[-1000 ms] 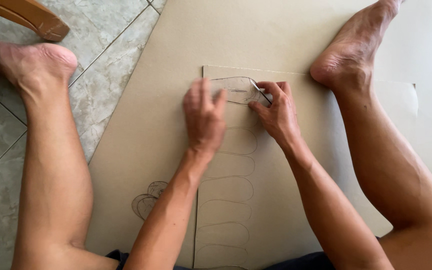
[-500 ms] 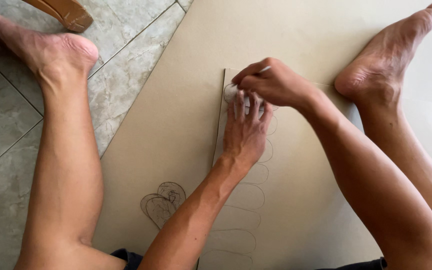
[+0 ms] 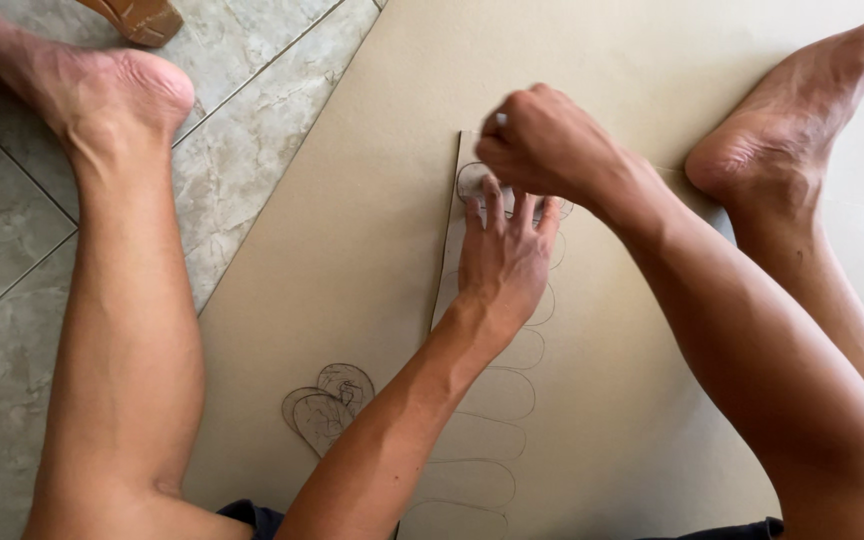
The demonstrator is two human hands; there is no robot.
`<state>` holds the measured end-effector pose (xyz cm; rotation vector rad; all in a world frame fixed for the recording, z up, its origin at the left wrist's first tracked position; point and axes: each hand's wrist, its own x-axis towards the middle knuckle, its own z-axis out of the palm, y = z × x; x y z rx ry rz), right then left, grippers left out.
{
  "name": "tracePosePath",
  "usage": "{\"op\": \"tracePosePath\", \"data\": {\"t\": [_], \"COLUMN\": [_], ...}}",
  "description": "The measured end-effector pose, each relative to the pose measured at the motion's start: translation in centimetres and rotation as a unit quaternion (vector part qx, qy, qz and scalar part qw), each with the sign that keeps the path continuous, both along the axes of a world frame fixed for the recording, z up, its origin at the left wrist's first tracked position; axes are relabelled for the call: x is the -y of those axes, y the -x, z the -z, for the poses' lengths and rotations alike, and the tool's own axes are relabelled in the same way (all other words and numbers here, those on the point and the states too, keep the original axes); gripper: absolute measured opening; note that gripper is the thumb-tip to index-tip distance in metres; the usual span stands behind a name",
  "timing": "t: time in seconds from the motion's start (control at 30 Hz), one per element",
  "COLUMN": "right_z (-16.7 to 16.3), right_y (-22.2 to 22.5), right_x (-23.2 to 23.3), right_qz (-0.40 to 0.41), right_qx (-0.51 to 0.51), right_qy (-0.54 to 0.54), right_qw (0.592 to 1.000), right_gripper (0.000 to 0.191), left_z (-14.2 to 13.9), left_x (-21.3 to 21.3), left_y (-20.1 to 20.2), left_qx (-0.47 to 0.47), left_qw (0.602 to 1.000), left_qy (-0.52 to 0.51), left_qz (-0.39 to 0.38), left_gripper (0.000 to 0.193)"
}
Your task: The person lies on the floor and traces around sandal-shaped cardboard templates onto large cardboard sheets with a pen, repositioning the templates repeatedly to draw a row of outlines. They then cut out the traced sole shapes from the cardboard, producing additional pattern pieces.
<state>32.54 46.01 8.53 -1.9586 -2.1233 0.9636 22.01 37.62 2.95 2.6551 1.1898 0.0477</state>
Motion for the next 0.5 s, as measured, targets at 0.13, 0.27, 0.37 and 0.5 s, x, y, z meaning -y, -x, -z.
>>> {"op": "tracePosePath", "data": {"t": [0.13,0.27,0.37,0.5], "right_z": [0.6,2.7,4.4,6.7], "right_y": [-4.4,-6.2,-4.5,0.8], "right_x": [5.0,11.5,15.1,16.1], "right_qz": [0.08,0.244,0.309,0.174], "right_qx": [0.021,-0.123,-0.379,-0.313], "right_qy": [-0.069,-0.05,0.08,-0.05], "right_qw": [0.994,0.961,0.869,0.932], "right_gripper": [0.023,0.023,0.027,0.028], "left_z": [-0.2,-1.2,-2.3,-3.0], "left_x": [-0.6,-3.1,-4.9,-5.3], "left_y": [-0.3,-1.3,-1.9,-2.8], "left_qx": [-0.063,-0.044,-0.047,-0.037], "left_qw": [0.998,0.986,0.974,0.967], "left_qy": [0.017,0.157,0.216,0.25], "left_qz": [0.023,0.039,0.043,0.018], "left_gripper": [0.056,0.042,0.027,0.019]}}
